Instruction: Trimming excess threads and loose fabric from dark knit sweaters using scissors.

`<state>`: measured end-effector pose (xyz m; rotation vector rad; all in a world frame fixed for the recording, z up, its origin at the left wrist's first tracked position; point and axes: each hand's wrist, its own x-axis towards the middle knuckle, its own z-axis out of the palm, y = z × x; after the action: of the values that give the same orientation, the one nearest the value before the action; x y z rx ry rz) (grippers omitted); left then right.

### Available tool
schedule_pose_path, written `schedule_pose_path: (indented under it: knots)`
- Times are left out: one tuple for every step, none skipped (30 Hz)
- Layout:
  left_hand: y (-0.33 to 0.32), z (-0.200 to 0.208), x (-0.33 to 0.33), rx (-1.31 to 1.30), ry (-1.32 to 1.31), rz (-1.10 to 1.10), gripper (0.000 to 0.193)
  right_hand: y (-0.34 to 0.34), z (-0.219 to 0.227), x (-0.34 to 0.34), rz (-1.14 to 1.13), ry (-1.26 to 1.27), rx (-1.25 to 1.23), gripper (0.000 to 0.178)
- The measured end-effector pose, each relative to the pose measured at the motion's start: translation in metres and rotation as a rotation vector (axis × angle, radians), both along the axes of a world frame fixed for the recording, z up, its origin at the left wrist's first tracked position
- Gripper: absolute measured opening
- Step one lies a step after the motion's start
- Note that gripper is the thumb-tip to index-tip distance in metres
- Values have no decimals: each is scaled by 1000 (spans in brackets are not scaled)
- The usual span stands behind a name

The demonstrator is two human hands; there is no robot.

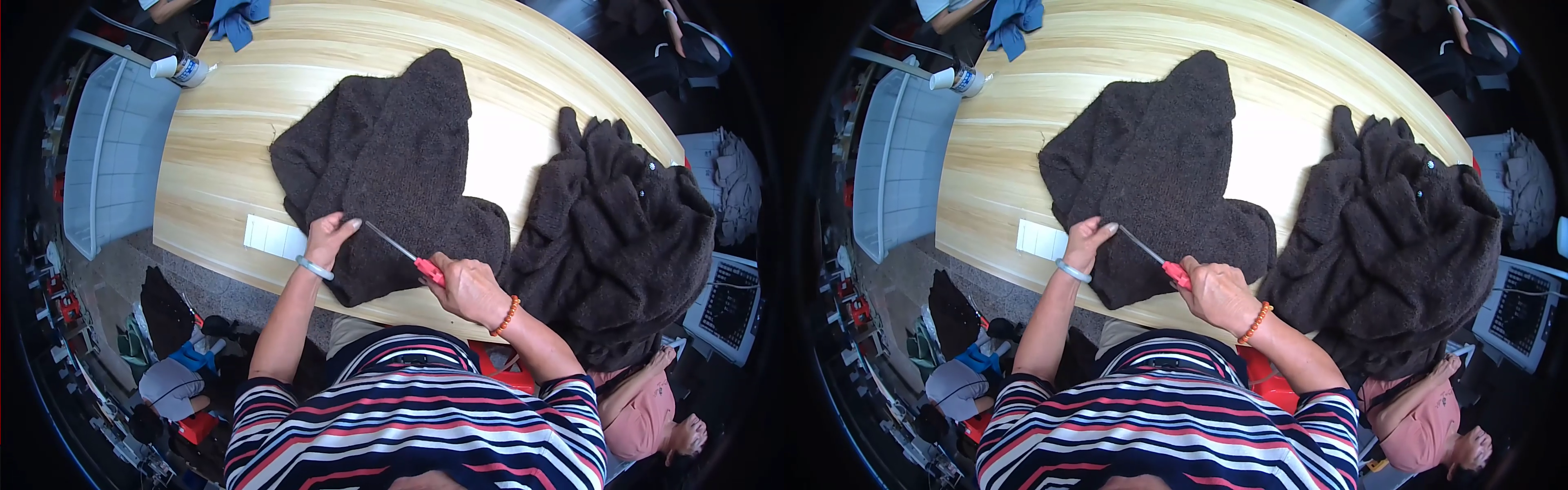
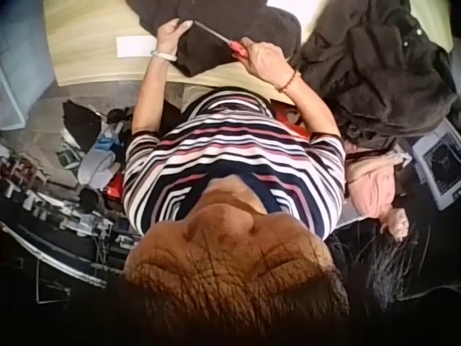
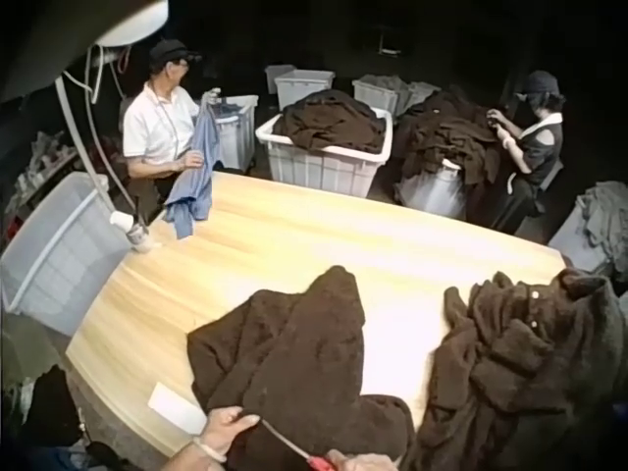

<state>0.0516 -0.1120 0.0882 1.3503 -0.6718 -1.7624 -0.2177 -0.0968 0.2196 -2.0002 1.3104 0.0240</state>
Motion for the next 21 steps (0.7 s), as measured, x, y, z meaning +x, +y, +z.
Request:
schedule_pose_path:
  knots:
    - [-12,3,1,16,5,-23,20,0,2,0,-3,-23,16,26]
    - [-24,5,0,-6,4,-15,22,0,4,0,-6,-46,32,25]
    - [-37,5,-5,6,-4,10,25,-2,6,-1,-3,-43,27,25]
    - [-50,5,-8,18,-13,34,28,-4,8,-1,-24,-12,19,25]
    - [-60,1,-11,13,-11,37,28,-6,10,-1,-45,18,11,25]
    - [-70,-5,-14,8,-44,-2,28,-8,11,-1,-45,21,6,25]
    - [-74,-9,-16,3,-79,-40,28,-10,13,0,-71,26,1,25]
    - [-74,-13,-15,0,-78,-38,28,-12,14,0,-97,31,-4,25]
    - [-75,-17,-17,1,-190,-73,26,-15,13,0,-106,36,-4,25]
    - [-73,-21,-20,2,-304,-107,24,-18,10,0,-117,61,-26,25]
    - [-68,-25,-23,-60,-349,-59,17,-20,7,0,-126,85,-46,25]
    - [-64,-22,-26,-58,-348,-72,17,-19,5,0,-138,86,-42,25]
    - [-60,-18,-28,-66,-294,-32,18,-18,2,1,-81,76,-33,27]
    - [-58,-17,-29,-72,-241,8,20,-17,0,0,-24,66,-24,28]
    - [-58,-18,-27,-75,-260,-9,20,-17,-3,0,10,39,-13,29]
    - [-57,-18,-24,-73,-265,-11,20,-20,-3,1,9,35,-11,29]
    - [-56,-19,-22,-83,-272,-12,20,-23,-2,1,-33,48,-27,29]
    - [-57,-18,-22,-94,-277,-12,19,-26,-1,1,-74,64,-43,29]
    - [-57,-17,-22,-93,-278,-12,19,-25,-1,3,-59,85,-19,30]
    - [-56,-17,-22,-97,-279,-35,19,-21,-5,2,10,48,1,29]
    - [-55,-16,-22,-101,-281,-54,19,-22,-3,3,26,30,19,29]
